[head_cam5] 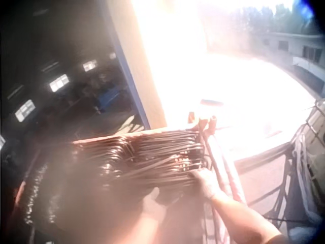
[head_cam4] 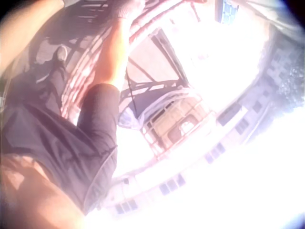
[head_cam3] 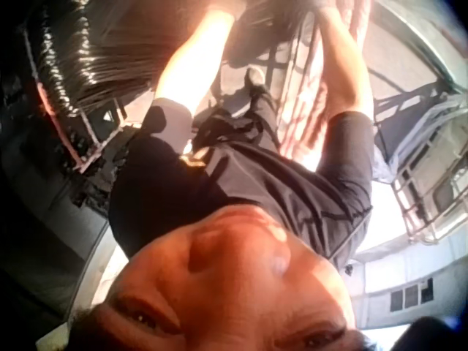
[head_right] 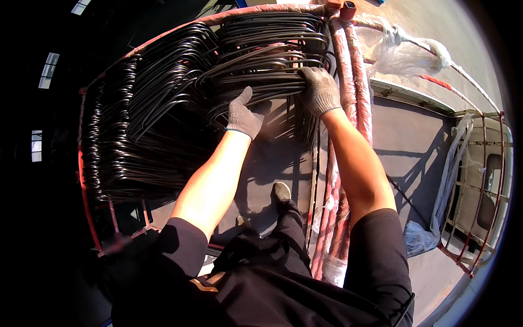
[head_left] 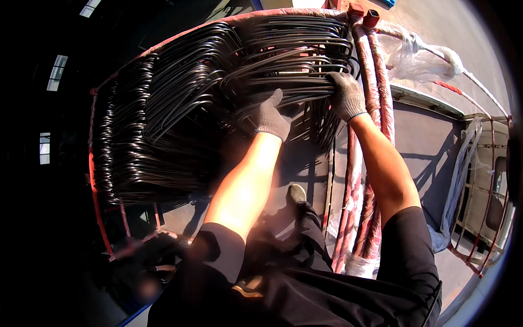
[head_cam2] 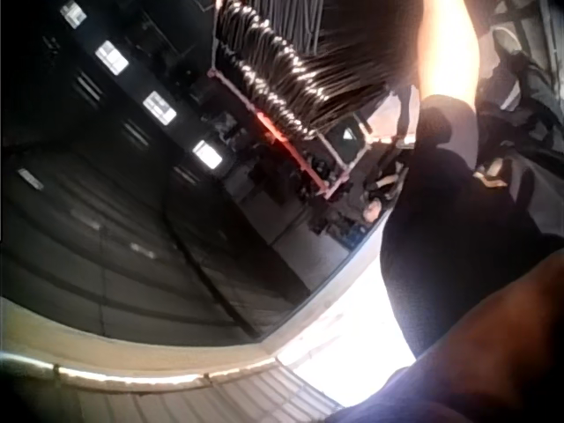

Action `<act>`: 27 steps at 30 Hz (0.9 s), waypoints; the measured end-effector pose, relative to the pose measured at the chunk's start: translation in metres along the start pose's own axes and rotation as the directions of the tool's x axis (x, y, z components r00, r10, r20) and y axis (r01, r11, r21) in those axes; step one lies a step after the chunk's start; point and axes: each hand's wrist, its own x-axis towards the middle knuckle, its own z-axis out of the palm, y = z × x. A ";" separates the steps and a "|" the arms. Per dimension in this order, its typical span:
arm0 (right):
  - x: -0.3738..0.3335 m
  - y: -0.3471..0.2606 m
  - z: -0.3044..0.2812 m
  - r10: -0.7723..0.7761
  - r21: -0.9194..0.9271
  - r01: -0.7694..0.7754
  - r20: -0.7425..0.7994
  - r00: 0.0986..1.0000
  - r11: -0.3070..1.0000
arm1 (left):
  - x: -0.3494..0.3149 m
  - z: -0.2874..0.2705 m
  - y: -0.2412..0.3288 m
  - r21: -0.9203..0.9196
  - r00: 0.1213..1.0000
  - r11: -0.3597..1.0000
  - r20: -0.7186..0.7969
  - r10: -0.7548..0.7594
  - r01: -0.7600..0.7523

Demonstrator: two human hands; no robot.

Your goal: The person repeatedly picks up bundles of black metal frames from a red rack and stacks them onto a growing pile. The person wears gloves and works in a warehouse setting with another person visible in the background.

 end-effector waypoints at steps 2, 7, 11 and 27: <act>0.010 0.009 0.010 0.009 -0.042 -0.011 -0.048 0.999 0.999 | 0.017 0.007 0.014 0.092 0.996 0.993 -0.056 -0.067 0.072; 0.013 -0.002 0.012 0.073 -0.099 -0.085 -0.123 0.990 0.991 | 0.011 0.009 0.026 0.268 0.985 0.952 -0.123 -0.121 0.151; 0.001 -0.015 0.008 0.018 -0.219 -0.066 -0.214 0.977 0.973 | -0.031 -0.009 0.038 0.287 0.978 0.943 -0.169 -0.125 0.170; -0.021 -0.161 0.024 -0.189 -0.272 0.180 -0.006 0.982 0.945 | -0.245 -0.190 0.080 0.577 0.818 0.781 -0.553 0.159 0.238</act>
